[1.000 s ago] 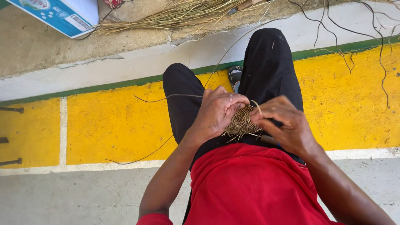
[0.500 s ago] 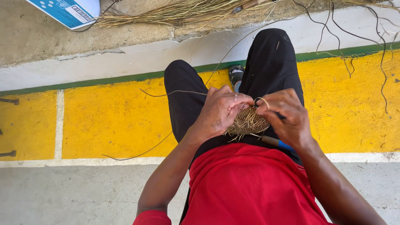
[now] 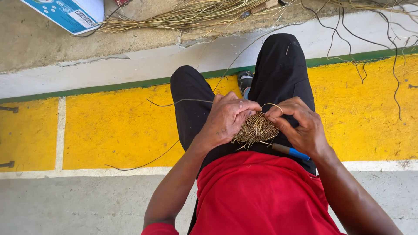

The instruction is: The recorder is weaving a circular basket or mat using straw-like materials and a small hook tool.

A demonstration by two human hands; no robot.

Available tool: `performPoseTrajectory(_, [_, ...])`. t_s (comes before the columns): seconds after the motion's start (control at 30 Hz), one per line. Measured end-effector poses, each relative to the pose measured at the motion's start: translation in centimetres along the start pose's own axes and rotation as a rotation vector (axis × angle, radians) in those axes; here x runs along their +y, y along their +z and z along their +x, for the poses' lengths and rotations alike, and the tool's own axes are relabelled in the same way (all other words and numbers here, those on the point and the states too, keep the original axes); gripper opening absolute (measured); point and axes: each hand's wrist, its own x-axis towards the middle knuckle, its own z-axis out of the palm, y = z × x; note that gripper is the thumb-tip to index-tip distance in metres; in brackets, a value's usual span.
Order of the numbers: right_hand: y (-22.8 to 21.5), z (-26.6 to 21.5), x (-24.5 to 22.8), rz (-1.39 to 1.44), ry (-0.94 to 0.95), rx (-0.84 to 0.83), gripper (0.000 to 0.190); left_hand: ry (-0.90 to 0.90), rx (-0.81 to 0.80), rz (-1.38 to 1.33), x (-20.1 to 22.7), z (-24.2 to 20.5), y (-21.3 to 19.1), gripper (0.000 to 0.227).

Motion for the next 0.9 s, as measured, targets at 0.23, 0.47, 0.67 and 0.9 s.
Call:
performPoseTrajectory(0.23, [0.9, 0.1, 0.3, -0.077, -0.069, 0.071, 0.019, 0.016, 0.021, -0.020, -0.2, -0.1, -0.1, 0.014])
performPoseTrajectory(0.47, [1.5, -0.1, 0.6, -0.210, -0.146, 0.053, 0.023, 0.014, 0.018, -0.025, -0.1, -0.1, -0.1, 0.014])
performPoseTrajectory(0.67, [1.1, 0.9, 0.4, -0.046, -0.055, -0.068, 0.022, 0.019, 0.017, -0.006, -0.2, -0.5, 0.1, 0.016])
performPoseTrajectory(0.9, [-0.4, 3.9, 1.7, 0.165, 0.196, -0.350, 0.014, 0.059, 0.048, -0.081, 0.5, -0.9, -0.2, 0.015])
